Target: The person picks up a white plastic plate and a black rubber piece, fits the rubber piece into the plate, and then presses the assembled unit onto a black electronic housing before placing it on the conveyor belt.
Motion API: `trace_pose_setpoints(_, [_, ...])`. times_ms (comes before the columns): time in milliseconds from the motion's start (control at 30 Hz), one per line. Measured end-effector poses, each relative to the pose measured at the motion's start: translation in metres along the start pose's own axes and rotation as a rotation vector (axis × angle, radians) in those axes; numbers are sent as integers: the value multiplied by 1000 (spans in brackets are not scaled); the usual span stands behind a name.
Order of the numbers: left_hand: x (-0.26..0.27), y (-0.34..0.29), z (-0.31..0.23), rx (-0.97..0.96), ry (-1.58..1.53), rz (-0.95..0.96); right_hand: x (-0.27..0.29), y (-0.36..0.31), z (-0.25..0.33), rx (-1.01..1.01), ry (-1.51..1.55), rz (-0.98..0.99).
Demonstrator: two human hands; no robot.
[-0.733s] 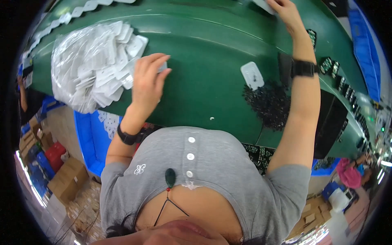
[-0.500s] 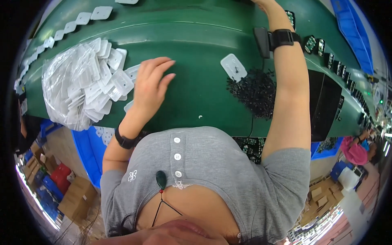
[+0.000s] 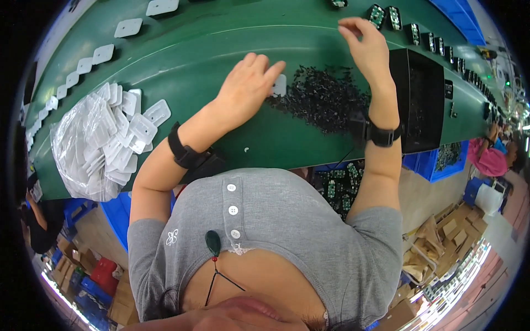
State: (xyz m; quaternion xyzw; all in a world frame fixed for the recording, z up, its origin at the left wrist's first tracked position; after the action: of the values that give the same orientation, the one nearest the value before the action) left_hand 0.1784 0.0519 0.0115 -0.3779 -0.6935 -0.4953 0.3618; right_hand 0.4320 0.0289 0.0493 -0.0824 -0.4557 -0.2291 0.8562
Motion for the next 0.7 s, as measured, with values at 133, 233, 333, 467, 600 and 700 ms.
trace_pose_setpoints(133, [7, -10, 4, 69, -78, 45, 0, -41, -37, -141, -47, -43])
trace_pose_setpoints(233, [24, -8, -1, 72, -56, 24, -4, -56, -44, -97, -128, -50])
trace_pose_setpoints(333, [28, -11, -8, 52, -25, -84, -9, -63, -39, -40, -143, -74])
trace_pose_setpoints(467, [30, -26, -13, -6, 19, -101, -16, -67, -23, 122, -305, -124])
trace_pose_setpoints(600, [31, -52, -10, 19, 3, -196, -20, -70, -14, 244, -506, -178])
trace_pose_setpoints(700, [35, -64, -2, 195, -158, -300, -15, -71, 0, 251, -300, -272])
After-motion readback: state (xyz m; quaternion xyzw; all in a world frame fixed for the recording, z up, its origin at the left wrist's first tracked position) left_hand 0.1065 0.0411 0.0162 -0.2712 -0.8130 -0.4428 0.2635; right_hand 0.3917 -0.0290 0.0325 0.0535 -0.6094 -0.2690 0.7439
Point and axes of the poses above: each hand's wrist, its own y-axis towards the middle knuckle, its own x-axis out of the back of the hand, z = x × y, the point moved 4 cm from there along y, towards the middle knuckle, and after that the axes turned 13 degrees about -x, right-handed, at the moved point
